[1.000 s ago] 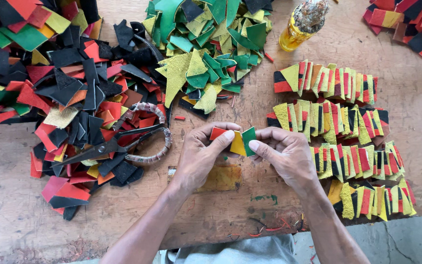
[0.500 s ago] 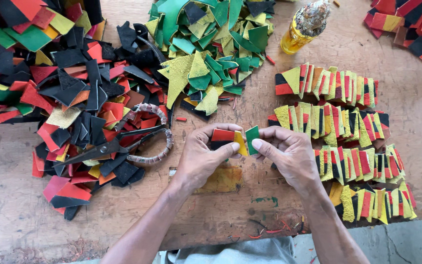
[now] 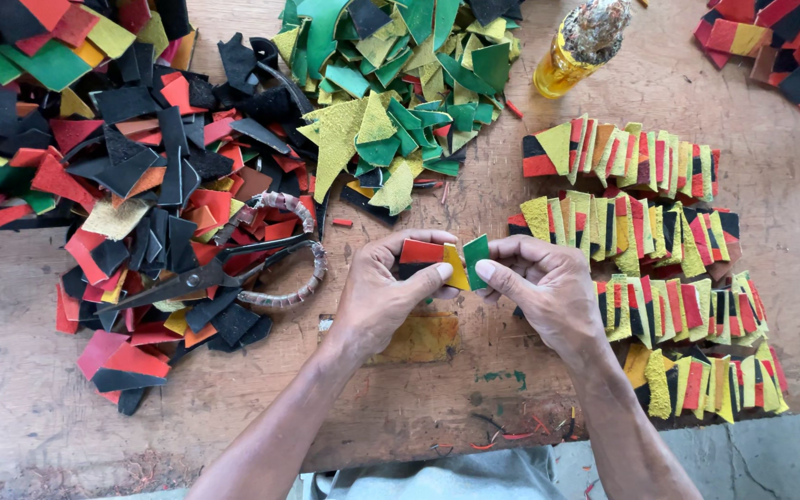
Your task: The person sits at a workbench covered with piles of cut multicolored foam pieces and assembles them into rows. They pick up individual red, yellow, green and black pieces, dip or press them against a small jar of glue, and press pairs of pieces together, adding each joined piece to growing rows of layered foam pieces on the table.
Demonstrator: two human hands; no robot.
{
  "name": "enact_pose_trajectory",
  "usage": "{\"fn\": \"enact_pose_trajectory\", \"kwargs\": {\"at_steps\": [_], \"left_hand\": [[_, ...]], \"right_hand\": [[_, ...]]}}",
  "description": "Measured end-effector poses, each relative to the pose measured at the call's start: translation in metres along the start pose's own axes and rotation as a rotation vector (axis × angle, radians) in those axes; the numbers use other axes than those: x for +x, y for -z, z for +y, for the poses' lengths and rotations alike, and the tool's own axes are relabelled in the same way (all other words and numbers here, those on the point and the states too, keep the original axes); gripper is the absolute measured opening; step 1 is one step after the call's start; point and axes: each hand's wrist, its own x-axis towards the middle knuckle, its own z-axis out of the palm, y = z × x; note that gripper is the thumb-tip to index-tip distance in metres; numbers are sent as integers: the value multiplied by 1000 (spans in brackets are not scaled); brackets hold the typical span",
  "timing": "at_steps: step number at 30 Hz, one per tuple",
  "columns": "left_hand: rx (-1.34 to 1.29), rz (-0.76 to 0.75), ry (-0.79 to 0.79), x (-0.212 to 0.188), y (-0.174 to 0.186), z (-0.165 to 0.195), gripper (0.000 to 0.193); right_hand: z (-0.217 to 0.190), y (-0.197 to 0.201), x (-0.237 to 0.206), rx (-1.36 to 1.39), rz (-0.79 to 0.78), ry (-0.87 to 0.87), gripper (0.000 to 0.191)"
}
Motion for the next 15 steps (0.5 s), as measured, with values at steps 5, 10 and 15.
{"fn": "enact_pose_trajectory", "kwargs": {"at_steps": [5,10,15], "left_hand": [[22,3,15,0,1,-2,30],[36,9,26,0,2,-1,30],[21,17,48,0,2,0,31]], "right_hand": [[-2,0,0,-22,-12,-15,23],[-2,-1,1,-22,-26,-27,24],[-2,-1,2,-26,-39,-17,24]]}}
